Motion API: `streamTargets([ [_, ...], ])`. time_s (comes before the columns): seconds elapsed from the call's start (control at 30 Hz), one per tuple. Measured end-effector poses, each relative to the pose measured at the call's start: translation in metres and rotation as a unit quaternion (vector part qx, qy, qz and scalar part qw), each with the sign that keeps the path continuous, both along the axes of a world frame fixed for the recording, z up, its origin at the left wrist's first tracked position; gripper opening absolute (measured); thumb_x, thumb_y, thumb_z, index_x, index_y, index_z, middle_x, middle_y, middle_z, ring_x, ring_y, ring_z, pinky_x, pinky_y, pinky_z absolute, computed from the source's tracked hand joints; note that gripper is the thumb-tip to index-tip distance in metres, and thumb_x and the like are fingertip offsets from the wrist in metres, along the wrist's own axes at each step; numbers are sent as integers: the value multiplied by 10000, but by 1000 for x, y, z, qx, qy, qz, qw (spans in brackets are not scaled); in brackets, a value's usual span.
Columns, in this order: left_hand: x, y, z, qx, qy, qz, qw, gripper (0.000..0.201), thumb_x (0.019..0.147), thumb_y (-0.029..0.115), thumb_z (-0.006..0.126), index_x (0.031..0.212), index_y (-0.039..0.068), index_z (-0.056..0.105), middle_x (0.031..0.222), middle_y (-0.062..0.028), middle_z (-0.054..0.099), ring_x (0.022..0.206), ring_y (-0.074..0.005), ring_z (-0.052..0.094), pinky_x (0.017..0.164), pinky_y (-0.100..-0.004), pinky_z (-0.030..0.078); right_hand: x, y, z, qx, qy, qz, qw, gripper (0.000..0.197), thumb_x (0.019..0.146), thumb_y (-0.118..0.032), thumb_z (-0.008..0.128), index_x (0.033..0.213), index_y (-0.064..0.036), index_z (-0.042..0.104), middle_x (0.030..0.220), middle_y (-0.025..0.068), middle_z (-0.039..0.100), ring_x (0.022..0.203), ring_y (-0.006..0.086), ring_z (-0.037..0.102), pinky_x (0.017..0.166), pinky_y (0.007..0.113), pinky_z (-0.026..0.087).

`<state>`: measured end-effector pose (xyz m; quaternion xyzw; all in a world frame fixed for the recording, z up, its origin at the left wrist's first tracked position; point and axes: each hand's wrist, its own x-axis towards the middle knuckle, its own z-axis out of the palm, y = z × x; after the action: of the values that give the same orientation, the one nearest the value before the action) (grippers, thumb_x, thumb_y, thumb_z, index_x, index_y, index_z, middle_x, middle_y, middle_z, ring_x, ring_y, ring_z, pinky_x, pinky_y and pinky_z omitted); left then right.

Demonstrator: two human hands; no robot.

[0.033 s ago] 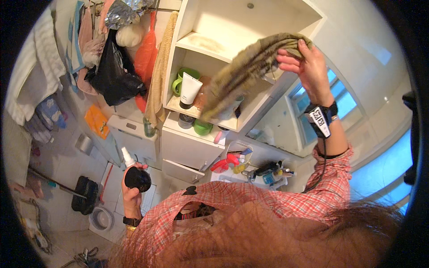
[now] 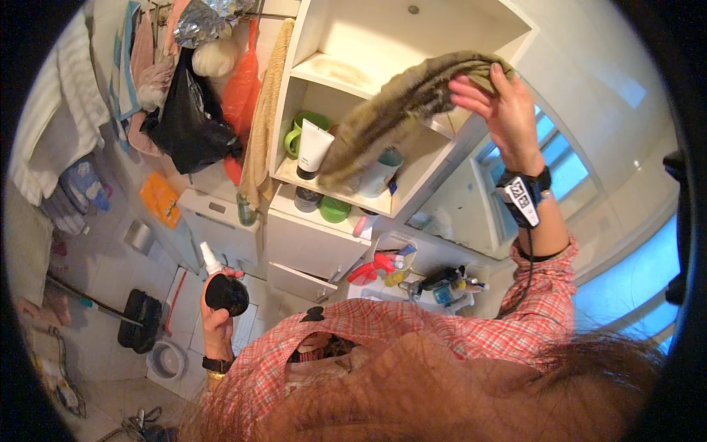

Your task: The person cleans a bathroom shelf by removing items, wiping the shelf with a cloth, and replacing the items. They handle a tube, a cup, a toothbrush, and a small container, wiping each shelf section before returning the objects.

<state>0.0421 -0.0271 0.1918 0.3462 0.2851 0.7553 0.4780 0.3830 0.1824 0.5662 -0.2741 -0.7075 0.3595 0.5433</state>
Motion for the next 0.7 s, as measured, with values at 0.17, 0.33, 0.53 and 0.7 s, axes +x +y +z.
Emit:
streamTargets([
  [0.17,3,-6,10,-1,12,-3,1000,816,586,402,777,1228,-24,509,1189,-121,529,1172,-283,534,981,-365,423,-44,55,-15,174,-97,-15,980,378,992,-200,504,1308,-7,431,1187,143,591,1068,200,591,910,326,492],
  [0.33,4,-7,5,-5,8,3,1000,812,590,393,776,1232,-24,504,1197,-121,529,1173,-284,534,976,-364,431,-92,103,-13,239,-530,-100,807,822,854,-656,534,1329,8,443,1219,287,573,1148,386,569,990,417,445],
  [0.53,8,-5,5,-3,0,3,1000,813,598,380,773,1243,-29,494,1221,-130,524,1188,-292,530,962,-368,456,-99,135,-20,238,-661,-43,710,704,948,-631,343,1421,-114,411,1317,223,542,1186,374,543,984,423,441],
  [0.7,14,-3,10,3,-15,-6,1000,825,599,383,774,1253,-29,486,1234,-130,512,1208,-308,522,966,-389,480,-80,120,-8,189,-735,-107,642,652,964,-601,333,1187,-52,605,1103,244,644,1020,400,612,899,454,470],
])
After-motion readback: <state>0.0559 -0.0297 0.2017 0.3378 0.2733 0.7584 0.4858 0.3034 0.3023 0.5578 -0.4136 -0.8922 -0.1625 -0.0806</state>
